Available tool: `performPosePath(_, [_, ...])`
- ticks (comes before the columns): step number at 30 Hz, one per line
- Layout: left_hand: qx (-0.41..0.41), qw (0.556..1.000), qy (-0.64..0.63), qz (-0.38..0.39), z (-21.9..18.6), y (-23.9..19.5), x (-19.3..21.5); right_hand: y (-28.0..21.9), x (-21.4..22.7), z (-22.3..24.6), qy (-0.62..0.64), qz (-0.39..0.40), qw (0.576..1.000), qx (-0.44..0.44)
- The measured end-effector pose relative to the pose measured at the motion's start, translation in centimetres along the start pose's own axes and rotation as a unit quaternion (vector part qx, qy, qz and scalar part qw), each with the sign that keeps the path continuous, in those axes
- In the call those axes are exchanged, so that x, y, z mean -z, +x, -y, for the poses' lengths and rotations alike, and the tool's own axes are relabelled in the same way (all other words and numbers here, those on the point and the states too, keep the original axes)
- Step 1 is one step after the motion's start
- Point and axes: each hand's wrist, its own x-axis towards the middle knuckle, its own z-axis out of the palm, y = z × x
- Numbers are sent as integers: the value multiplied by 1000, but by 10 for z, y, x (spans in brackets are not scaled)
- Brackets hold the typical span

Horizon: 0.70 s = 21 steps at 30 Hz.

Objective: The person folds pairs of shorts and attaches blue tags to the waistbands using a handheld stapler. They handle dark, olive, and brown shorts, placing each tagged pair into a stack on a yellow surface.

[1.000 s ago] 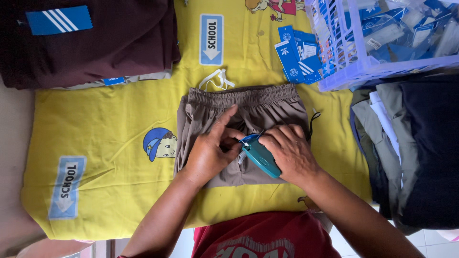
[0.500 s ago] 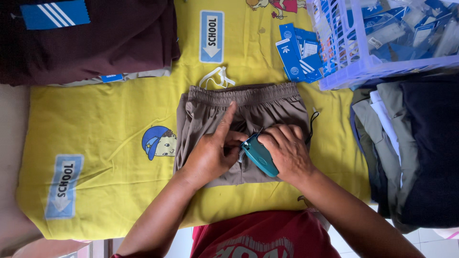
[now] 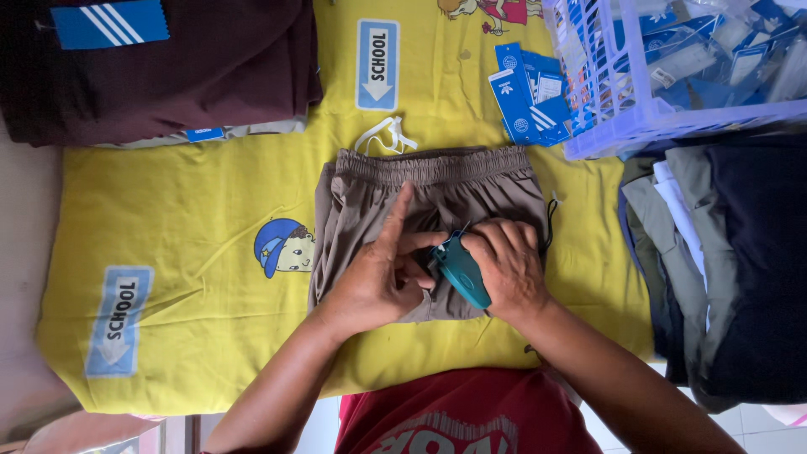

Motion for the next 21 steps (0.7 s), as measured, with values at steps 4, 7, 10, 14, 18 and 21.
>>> performPosePath(4, [-26,991,124,-35,-2,0,-1,-4,-5,-2,10,-9,1000,-1])
performPosePath(7, [-105,959,257,-55,-6,1,-4,-1,-2,0,17,-16,1000,-4])
performPosePath(10, [-84,968,232,-56,-8,-3,-7,0,-2,1,12,-33,999,-1])
performPosePath(14, [-47,981,181,-55,-9,-7,-10,-2,-2,1,12,-41,999,0])
performPosePath(18, [-26,983,173,-52,-10,-7,-13,1,1,1,14,-46,999,3])
performPosePath(21, [-25,986,160,-43,-9,-6,-15,-6,-6,-3,5,-50,999,14])
